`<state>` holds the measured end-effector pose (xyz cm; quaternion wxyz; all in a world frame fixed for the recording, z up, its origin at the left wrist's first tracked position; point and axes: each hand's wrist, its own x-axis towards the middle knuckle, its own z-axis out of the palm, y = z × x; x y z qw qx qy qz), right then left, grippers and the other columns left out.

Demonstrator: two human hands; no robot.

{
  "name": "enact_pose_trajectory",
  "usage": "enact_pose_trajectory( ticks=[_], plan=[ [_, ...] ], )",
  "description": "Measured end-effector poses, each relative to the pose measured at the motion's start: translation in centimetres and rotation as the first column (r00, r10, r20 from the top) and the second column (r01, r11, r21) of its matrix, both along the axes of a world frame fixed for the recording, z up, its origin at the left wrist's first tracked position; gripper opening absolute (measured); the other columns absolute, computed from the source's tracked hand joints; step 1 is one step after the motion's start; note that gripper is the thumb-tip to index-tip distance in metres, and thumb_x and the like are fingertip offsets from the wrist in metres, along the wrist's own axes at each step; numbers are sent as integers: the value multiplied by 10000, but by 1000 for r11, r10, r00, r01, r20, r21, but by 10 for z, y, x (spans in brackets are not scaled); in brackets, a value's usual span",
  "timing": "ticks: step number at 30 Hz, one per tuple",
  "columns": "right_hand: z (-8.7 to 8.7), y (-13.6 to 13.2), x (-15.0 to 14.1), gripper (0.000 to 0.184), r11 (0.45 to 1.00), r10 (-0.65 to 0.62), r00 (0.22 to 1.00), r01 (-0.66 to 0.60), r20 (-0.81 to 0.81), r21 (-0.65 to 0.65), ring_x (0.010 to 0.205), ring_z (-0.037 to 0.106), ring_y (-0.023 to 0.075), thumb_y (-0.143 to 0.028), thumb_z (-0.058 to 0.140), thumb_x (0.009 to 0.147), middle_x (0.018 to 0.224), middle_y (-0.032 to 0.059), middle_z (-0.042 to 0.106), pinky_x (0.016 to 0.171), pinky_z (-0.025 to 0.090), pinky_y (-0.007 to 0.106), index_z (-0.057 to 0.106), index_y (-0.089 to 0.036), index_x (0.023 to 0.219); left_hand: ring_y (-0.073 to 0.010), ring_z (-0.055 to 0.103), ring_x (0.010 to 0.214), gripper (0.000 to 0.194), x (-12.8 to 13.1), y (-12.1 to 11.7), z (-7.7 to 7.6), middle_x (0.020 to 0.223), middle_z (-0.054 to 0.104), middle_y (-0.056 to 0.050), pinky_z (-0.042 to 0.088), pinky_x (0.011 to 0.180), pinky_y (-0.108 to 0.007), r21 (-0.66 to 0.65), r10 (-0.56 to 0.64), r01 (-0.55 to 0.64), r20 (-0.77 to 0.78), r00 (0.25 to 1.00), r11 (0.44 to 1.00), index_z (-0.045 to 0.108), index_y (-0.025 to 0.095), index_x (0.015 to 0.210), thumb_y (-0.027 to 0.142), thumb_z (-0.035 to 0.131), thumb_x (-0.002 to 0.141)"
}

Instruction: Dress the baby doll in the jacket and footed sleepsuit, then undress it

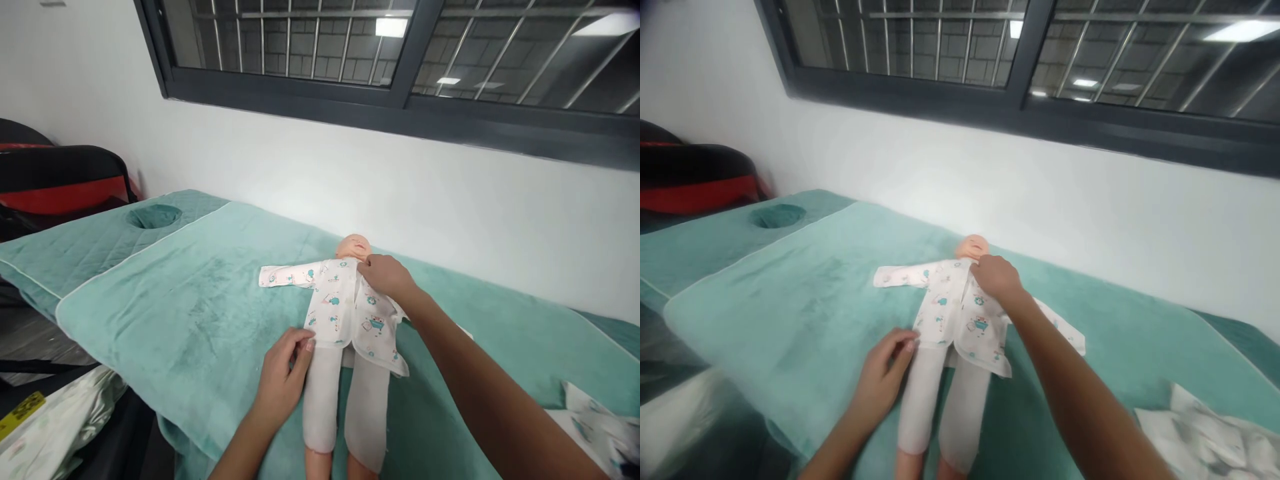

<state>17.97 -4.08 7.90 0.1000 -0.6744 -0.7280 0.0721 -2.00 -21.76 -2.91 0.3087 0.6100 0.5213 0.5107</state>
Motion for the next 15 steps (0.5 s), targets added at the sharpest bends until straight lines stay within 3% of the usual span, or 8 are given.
enact_pose_trajectory(
  ticks=[3,7,10,13,15],
  plan=[
    [5,8,-5,278,999,45,999,-45,-12,10,587,506,169,-314,462,852,679,61,587,531,291,290,460,-205,597,-162,566,811,225,-1,2,-4,905,602,-34,458,728,-291,35,-21,22,-41,999,999,618,231,1073,313,449,949],
    [1,8,-11,293,995,63,997,-60,-49,74,597,500,165,-329,393,891,666,41,574,530,288,287,442,-211,628,-206,534,1038,224,-3,6,-10,1087,562,-79,449,890,-357,148,-3,21,-124,992,989,608,233,1114,287,521,914],
    [-7,0,-13,267,993,54,996,-46,-71,111,600,501,167,-362,377,904,679,25,581,540,310,283,466,-217,699,-199,529,1064,216,-3,7,-12,1115,551,-78,446,907,-351,161,-24,40,-101,995,986,600,235,1115,267,519,917],
    [-16,-7,-13,198,974,72,989,-43,-127,222,706,549,182,-380,431,888,812,33,625,607,375,288,523,-215,827,-176,554,994,173,-3,7,-12,1055,569,-62,458,853,-315,144,-54,61,-46,997,988,609,227,1059,258,502,927],
    [-19,-9,-15,190,940,182,975,-135,-124,313,892,569,208,-372,474,873,992,56,636,718,413,306,561,-213,932,-165,561,940,138,-3,7,-11,999,579,-49,454,813,-295,125,-63,65,-22,998,990,616,216,981,257,493,932]
  ],
)
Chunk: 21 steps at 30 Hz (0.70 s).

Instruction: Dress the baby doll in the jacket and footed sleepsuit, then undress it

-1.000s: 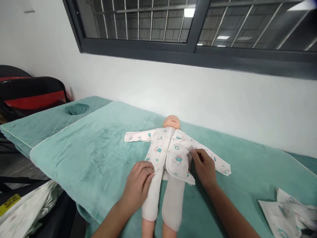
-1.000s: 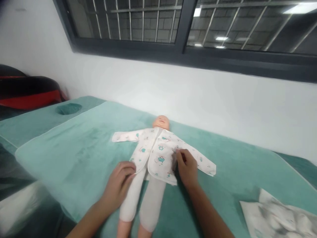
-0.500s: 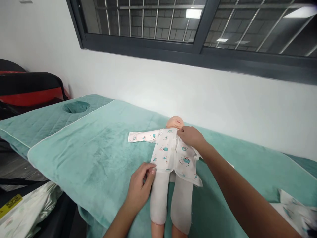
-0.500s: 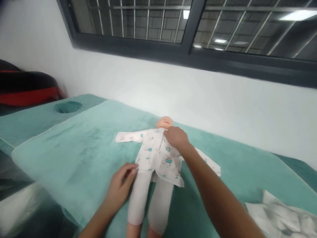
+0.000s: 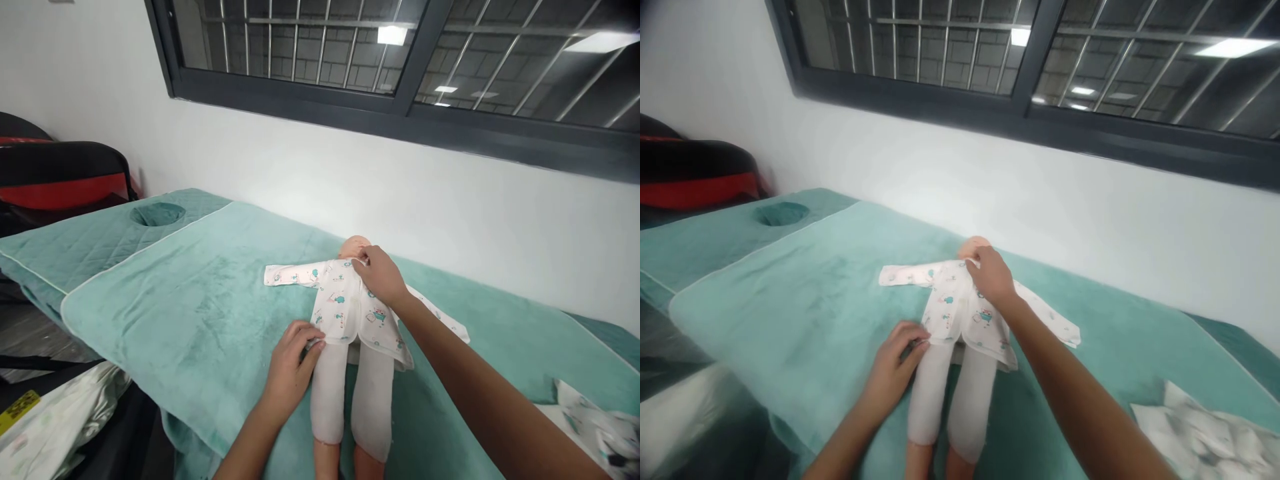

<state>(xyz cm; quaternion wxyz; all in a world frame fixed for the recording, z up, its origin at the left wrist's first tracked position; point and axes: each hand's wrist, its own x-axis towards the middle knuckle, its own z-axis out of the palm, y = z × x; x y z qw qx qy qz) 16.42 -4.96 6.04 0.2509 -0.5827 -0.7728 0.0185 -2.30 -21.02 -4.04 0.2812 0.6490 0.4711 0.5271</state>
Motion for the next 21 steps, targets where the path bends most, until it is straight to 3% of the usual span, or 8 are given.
enact_pose_trajectory(
  ticks=[2,4,8,14,17,21],
  plan=[
    [-1,2,-4,215,994,110,993,-111,46,22,1061,531,234,-358,492,869,1135,71,615,834,406,330,597,-216,991,-158,558,897,138,0,1,2,944,581,-38,443,784,-284,-15,-2,2,13,1000,1000,606,203,902,253,483,937],
    [-1,8,-10,237,992,123,989,-122,81,-25,1121,505,261,-363,504,863,1177,87,612,886,389,357,636,-212,989,-155,549,876,147,1,2,6,907,579,-32,431,775,-280,-12,-6,6,18,1000,1000,587,193,859,245,477,940],
    [-4,24,-16,210,997,13,999,-10,32,-72,1054,533,288,-332,550,814,1090,113,652,850,399,374,683,-189,891,-150,527,870,132,8,2,13,885,569,-28,417,781,-279,42,-29,28,11,1000,999,560,185,846,222,476,941],
    [-13,28,-15,199,1000,8,996,-10,-90,-19,892,587,208,-196,465,815,963,60,685,797,420,322,663,-205,801,-149,509,873,112,20,-4,14,895,559,-30,414,769,-278,108,-49,49,6,999,993,539,191,868,178,458,945],
    [-18,23,-12,201,999,-21,973,32,-231,44,923,583,215,-200,448,819,981,71,677,821,427,337,649,-206,833,-154,509,882,114,20,-4,13,903,562,-33,415,771,-283,109,-48,48,-2,999,993,543,195,875,168,455,944],
    [-25,23,-5,153,993,-81,845,114,-529,30,894,591,222,-245,535,750,993,81,679,839,443,372,628,-192,859,-158,504,895,105,19,-3,12,908,562,-32,409,785,-292,127,-16,16,-7,1000,992,544,202,890,164,461,942]
  ],
)
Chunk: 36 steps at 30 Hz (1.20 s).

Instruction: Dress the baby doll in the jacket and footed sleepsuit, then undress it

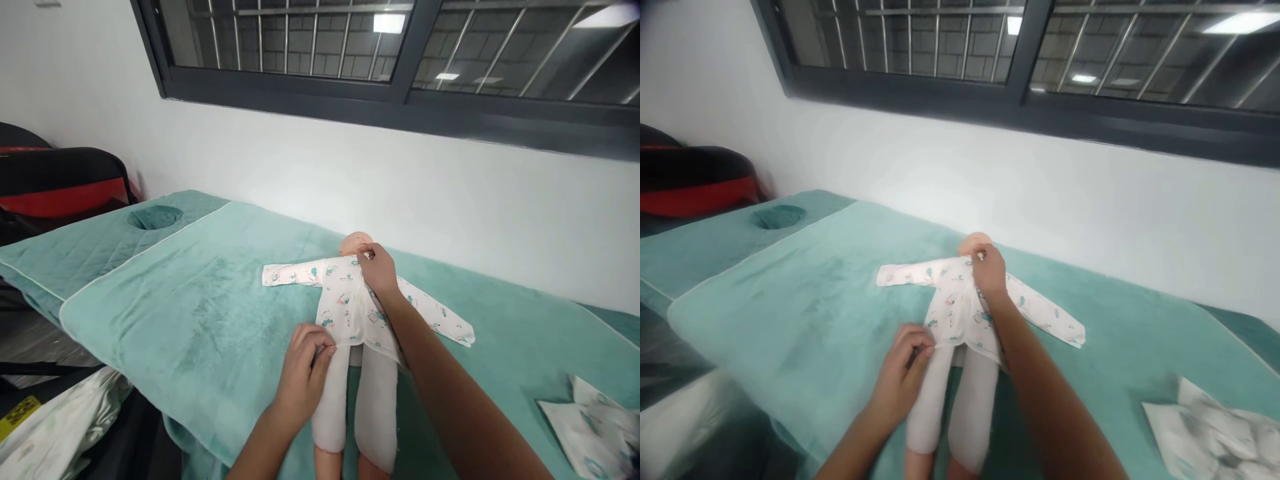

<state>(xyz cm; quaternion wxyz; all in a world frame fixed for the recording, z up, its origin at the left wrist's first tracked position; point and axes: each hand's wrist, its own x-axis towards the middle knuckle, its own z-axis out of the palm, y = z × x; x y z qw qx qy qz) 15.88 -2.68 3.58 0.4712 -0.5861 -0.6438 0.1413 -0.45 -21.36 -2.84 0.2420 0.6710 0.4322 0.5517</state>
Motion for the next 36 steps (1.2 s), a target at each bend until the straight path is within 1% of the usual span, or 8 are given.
enact_pose_trajectory(
  ticks=[6,11,15,19,23,26,32,36],
  plan=[
    [-9,2,8,191,999,-33,991,30,-133,-27,873,589,208,-290,559,718,1004,67,679,845,448,380,613,-192,873,-164,504,920,97,0,0,-2,930,570,-33,401,812,-306,-16,-18,18,14,1000,1000,555,210,912,170,471,936],
    [-9,1,6,294,1000,-5,994,2,-108,-25,975,576,226,-247,564,692,1113,80,636,893,435,388,612,-194,978,-160,521,864,147,-2,1,1,878,568,-28,405,786,-299,-136,-45,64,135,990,989,569,196,822,261,496,931],
    [-2,-12,7,293,997,-25,986,36,-168,64,1040,558,222,-344,541,784,1142,101,618,914,426,361,611,-178,1015,-151,531,788,245,-12,17,8,827,572,-18,428,735,-282,-312,141,-39,310,940,949,564,196,784,378,485,927],
    [-3,-42,34,326,985,-136,966,155,-220,74,993,572,217,-434,475,854,1101,93,638,803,442,321,610,-185,1015,-201,582,969,257,-22,49,12,1028,654,-52,453,867,-332,-427,212,-65,307,928,902,640,207,969,427,546,875],
    [-16,-70,78,424,958,-240,965,253,106,-133,667,536,197,-538,382,894,724,51,646,621,365,308,605,-209,746,-246,582,1104,341,-17,76,18,1165,663,-80,433,973,-386,-484,112,65,328,938,873,656,192,1064,433,609,828],
    [-26,-81,95,530,906,-145,927,265,347,-329,598,493,206,-581,321,908,611,50,605,593,308,318,548,-231,582,-257,581,1146,417,-5,83,23,1260,631,-93,442,980,-386,-540,51,177,379,924,823,630,201,1163,430,640,814],
    [-37,-82,81,532,961,-27,999,33,28,-274,657,525,200,-624,328,900,645,16,608,605,347,300,515,-215,616,-262,571,1180,452,17,96,31,1305,611,-79,461,981,-379,-547,99,199,467,878,813,607,204,1219,359,673,800],
    [-43,-76,78,440,980,-20,983,-17,-182,-199,853,587,232,-599,420,867,863,37,678,757,439,328,609,-201,847,-259,547,1217,427,30,113,36,1336,589,-76,472,977,-362,-540,137,165,475,869,825,597,191,1235,317,637,830]
  ],
)
